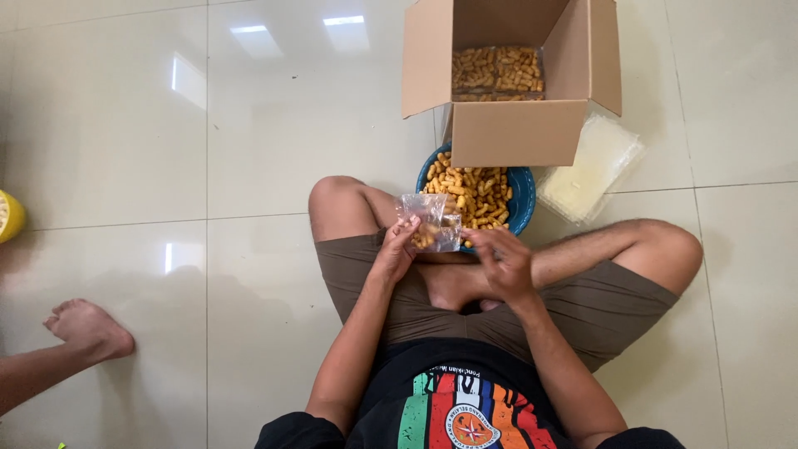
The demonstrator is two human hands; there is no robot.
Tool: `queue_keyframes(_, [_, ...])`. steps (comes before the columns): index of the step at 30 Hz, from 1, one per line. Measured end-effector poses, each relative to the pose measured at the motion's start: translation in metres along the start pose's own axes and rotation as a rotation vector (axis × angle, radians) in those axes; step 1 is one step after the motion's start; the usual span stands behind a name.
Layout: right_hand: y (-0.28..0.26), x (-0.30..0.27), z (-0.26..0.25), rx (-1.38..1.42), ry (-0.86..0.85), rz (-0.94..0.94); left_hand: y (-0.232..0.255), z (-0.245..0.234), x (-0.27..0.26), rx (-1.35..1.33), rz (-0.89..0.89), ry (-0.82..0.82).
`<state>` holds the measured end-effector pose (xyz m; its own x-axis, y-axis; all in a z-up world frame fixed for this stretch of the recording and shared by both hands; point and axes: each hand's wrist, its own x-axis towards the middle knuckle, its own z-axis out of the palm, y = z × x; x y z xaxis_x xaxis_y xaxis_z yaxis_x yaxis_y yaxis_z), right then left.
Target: A person packages snacks by scooping them from a bowl into small plastic bags using a spoon and then placing the bags into a cardboard box.
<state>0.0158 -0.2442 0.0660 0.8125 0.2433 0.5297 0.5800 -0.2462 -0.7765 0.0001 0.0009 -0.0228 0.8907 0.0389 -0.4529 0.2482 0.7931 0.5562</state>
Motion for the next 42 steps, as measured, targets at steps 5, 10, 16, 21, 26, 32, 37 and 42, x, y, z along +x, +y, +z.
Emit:
queue_keyframes(5, [-0.012,0.016,-0.026,0.031,0.381,0.300,0.009,0.006,-0.009,-0.004,-0.009,0.013])
queue_keyframes(10, [0.019,0.021,-0.059,-0.267,0.399,0.384,0.000,-0.009,0.007,-0.009,-0.011,-0.016])
queue_keyframes(16, [0.087,-0.015,-0.058,-0.560,0.159,0.312,0.006,0.002,-0.002,-0.006,-0.014,0.000])
queue_keyframes(21, [0.096,-0.007,-0.046,-0.644,0.172,0.161,0.008,0.005,-0.005,-0.015,0.008,0.008])
queue_keyframes(26, [0.086,-0.004,-0.055,-0.402,0.171,0.426,0.023,0.026,-0.017,-0.031,-0.006,-0.022])
queue_keyframes(32, [0.093,0.002,-0.058,-0.105,0.163,0.726,0.026,0.028,-0.021,-0.032,-0.014,-0.032])
queue_keyframes(37, [0.102,0.005,-0.065,0.144,0.198,0.802,0.021,0.019,-0.015,-0.043,-0.016,-0.054])
queue_keyframes(42, [0.110,0.002,-0.067,0.275,0.289,0.917,0.023,0.023,-0.015,-0.046,-0.035,0.007])
